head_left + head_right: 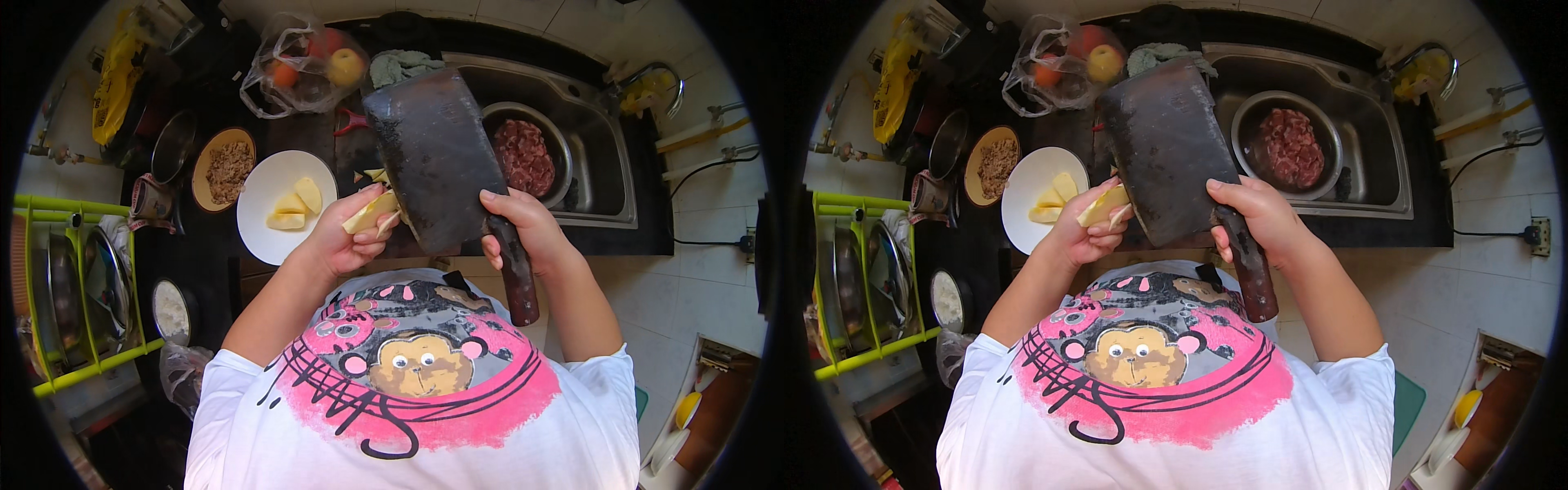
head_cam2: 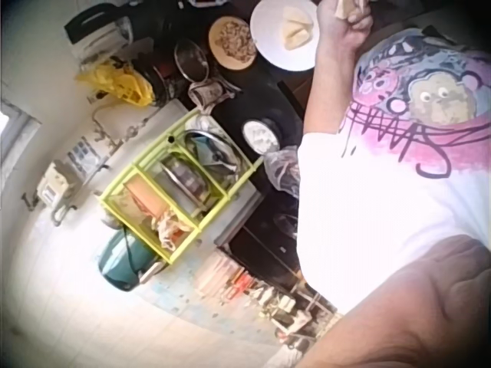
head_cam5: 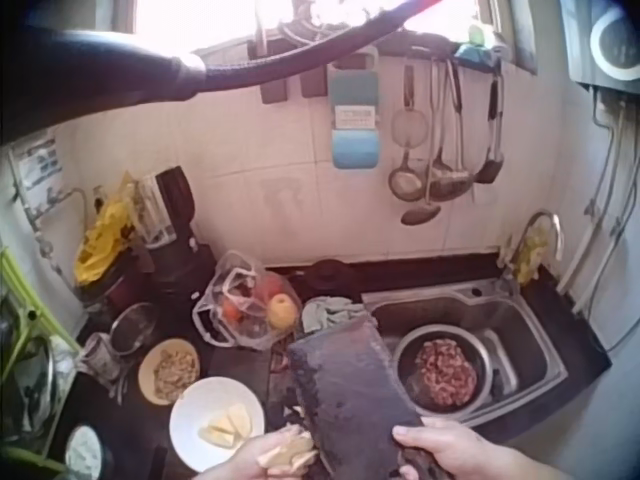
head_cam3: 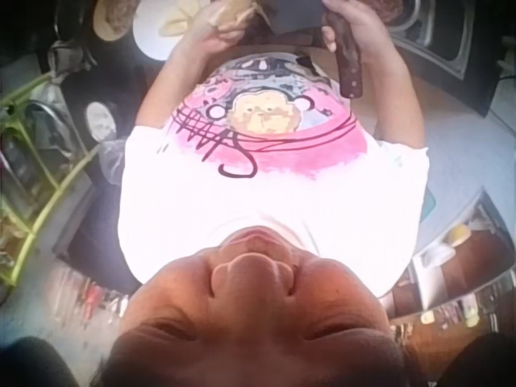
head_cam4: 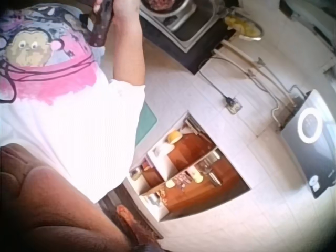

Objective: The person cuts a peeled apple into slices and wedges on a wooden cutting board using a cleaver, then transfers the pieces into a white bowl. After rinsing the apple pieces under running water, the person gathers apple peels from the board and places them into a plastic bag.

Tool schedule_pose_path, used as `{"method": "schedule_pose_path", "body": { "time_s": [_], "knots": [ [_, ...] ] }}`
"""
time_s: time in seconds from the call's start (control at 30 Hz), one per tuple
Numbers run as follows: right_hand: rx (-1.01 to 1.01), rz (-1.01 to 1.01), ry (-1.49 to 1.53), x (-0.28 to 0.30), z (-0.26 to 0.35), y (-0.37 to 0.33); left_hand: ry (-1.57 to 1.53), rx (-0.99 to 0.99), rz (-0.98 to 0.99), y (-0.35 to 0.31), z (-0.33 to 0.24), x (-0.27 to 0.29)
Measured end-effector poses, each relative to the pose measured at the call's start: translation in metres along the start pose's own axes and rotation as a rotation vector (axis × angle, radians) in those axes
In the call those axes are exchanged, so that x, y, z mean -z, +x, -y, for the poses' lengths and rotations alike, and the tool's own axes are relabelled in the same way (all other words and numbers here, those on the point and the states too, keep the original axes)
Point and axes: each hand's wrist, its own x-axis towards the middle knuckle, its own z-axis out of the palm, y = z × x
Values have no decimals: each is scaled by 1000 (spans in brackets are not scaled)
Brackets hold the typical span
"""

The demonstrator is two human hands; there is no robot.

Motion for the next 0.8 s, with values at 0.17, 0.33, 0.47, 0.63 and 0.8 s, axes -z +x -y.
{"method": "schedule_pose_path", "body": {
  "time_s": [0.17,0.33,0.47,0.63,0.8],
  "knots": [
    [12,25,-13,1,-1,5,59,-18,-115,3,-2,-10],
    [12,25,-84,-4,5,9,55,71,-134,6,-5,-8],
    [27,47,-116,-5,8,12,29,87,-163,9,-4,-7],
    [22,24,-138,-7,10,17,56,78,-224,12,-6,-9],
    [12,9,-115,-8,10,33,27,58,-323,19,-4,-7]
  ]
}}
